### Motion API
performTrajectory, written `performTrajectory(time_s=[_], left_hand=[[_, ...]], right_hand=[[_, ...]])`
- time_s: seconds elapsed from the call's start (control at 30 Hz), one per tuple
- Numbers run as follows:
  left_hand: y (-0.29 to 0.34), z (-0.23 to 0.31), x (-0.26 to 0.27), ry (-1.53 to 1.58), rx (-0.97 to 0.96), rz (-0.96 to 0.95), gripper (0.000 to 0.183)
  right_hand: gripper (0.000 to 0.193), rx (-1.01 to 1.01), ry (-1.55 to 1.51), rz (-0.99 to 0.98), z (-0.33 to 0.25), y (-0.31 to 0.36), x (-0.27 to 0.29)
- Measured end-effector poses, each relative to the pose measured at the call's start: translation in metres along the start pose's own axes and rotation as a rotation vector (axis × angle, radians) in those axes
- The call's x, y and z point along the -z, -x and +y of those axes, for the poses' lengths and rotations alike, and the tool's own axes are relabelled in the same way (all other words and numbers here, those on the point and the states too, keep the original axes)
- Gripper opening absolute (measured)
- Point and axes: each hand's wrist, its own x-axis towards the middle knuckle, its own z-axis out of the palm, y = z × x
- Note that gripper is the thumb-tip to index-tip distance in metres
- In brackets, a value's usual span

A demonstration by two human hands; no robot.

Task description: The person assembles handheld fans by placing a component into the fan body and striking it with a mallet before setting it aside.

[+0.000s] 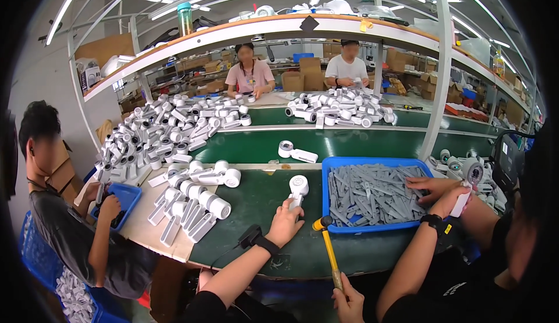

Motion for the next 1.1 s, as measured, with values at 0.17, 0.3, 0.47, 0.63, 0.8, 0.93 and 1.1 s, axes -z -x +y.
performTrajectory(time_s=[0.17, 0.3, 0.47, 0.63, 0.8, 0.93, 1.1], left_hand=[[0.035, -0.012, 0.055, 0.259, -0.111, -0.015, 0.042], [0.066, -0.032, 0.091, 0.537, 0.138, -0.177, 0.047], [0.085, -0.038, 0.122, 0.473, 0.218, -0.126, 0.038], [0.048, -0.036, 0.137, 0.296, 0.007, 0.068, 0.034], [-0.038, -0.041, 0.131, 0.207, -0.067, -0.004, 0.025], [-0.119, -0.062, 0.08, 0.019, -0.073, -0.08, 0.025], [-0.198, -0.113, 0.0, -0.317, -0.147, -0.078, 0.025]], right_hand=[[0.047, 0.029, -0.01, -0.049, 0.01, -0.005, -0.01], [0.047, -0.024, 0.023, -0.137, 0.003, -0.019, -0.024], [0.05, -0.011, -0.042, -0.206, -0.02, -0.068, -0.054], [0.05, 0.042, -0.073, -0.184, -0.026, -0.109, -0.067], [0.05, -0.062, -0.121, -0.125, -0.019, -0.131, -0.048], [0.051, -0.186, -0.114, -0.113, 0.015, -0.12, -0.025], [0.047, -0.243, -0.253, -0.133, 0.002, -0.105, -0.025]])
